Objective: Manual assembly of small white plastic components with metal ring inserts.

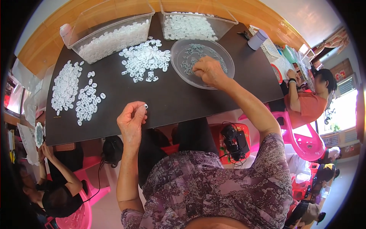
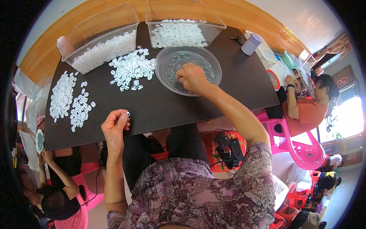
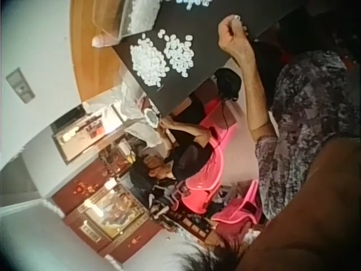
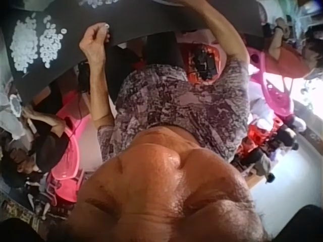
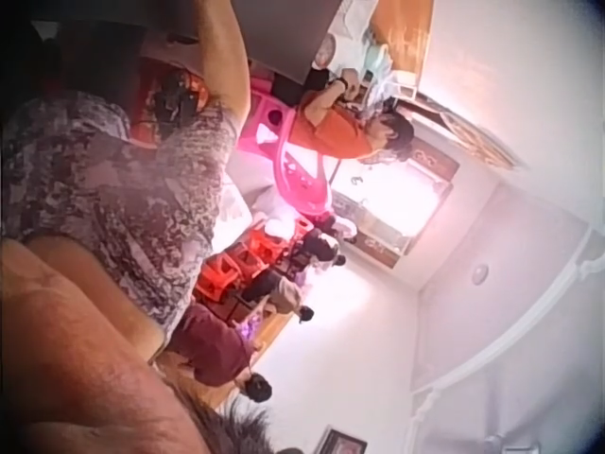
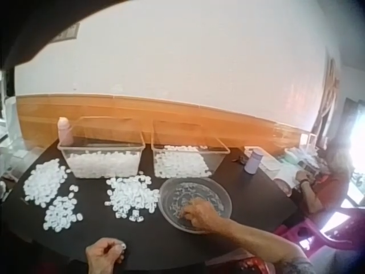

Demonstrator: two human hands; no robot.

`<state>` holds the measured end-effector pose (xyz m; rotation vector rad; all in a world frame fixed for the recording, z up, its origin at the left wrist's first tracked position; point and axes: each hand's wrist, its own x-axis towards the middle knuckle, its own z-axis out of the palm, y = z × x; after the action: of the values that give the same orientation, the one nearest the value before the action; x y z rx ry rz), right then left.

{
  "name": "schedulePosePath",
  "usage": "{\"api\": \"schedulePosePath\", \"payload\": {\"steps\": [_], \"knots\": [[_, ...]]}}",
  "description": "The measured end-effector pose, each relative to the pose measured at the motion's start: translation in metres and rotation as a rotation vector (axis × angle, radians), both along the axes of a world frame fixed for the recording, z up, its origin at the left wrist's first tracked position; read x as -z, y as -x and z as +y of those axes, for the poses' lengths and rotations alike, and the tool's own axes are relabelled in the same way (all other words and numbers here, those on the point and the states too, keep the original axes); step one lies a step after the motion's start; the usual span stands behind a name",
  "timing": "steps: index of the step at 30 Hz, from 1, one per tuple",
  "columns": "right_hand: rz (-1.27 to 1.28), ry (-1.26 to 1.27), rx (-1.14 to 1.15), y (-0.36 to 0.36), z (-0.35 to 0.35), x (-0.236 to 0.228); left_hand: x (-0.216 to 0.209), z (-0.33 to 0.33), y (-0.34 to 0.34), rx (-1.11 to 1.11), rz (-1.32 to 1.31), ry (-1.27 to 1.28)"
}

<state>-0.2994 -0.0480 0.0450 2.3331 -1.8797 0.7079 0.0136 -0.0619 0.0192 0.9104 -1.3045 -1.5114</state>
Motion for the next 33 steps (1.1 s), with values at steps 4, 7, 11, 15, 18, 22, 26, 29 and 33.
{"api": "schedulePosePath", "payload": {"steps": [4, 7, 11, 15, 18, 22, 26, 29, 33], "knots": [[-0.043, 0.014, -0.006, 0.0, -0.001, 0.007, 0.001, 0.0, 0.002, -0.003, 0.002, 0.004], [0.023, 0.003, -0.011, -0.007, -0.009, 0.01, 0.002, 0.0, 0.001, -0.012, -0.003, 0.004], [0.015, -0.033, -0.026, -0.012, -0.017, 0.013, 0.002, 0.001, 0.001, -0.014, -0.007, 0.008], [0.041, -0.066, -0.009, -0.014, -0.02, 0.012, 0.003, 0.001, 0.001, -0.015, 0.006, 0.003], [-0.068, -0.101, 0.032, -0.009, -0.018, 0.01, 0.003, 0.001, 0.0, -0.022, 0.001, -0.004], [-0.202, -0.114, 0.086, -0.005, -0.01, 0.003, 0.003, 0.001, 0.0, -0.017, 0.017, 0.0], [-0.311, -0.181, 0.097, -0.007, -0.005, -0.006, 0.005, 0.001, 0.0, -0.028, 0.013, 0.005], [-0.378, -0.209, 0.09, -0.006, -0.004, -0.006, 0.006, 0.001, 0.001, -0.02, 0.027, 0.013], [-0.36, -0.188, 0.108, -0.01, -0.004, -0.006, 0.006, 0.001, 0.0, -0.014, 0.041, 0.016]]}}
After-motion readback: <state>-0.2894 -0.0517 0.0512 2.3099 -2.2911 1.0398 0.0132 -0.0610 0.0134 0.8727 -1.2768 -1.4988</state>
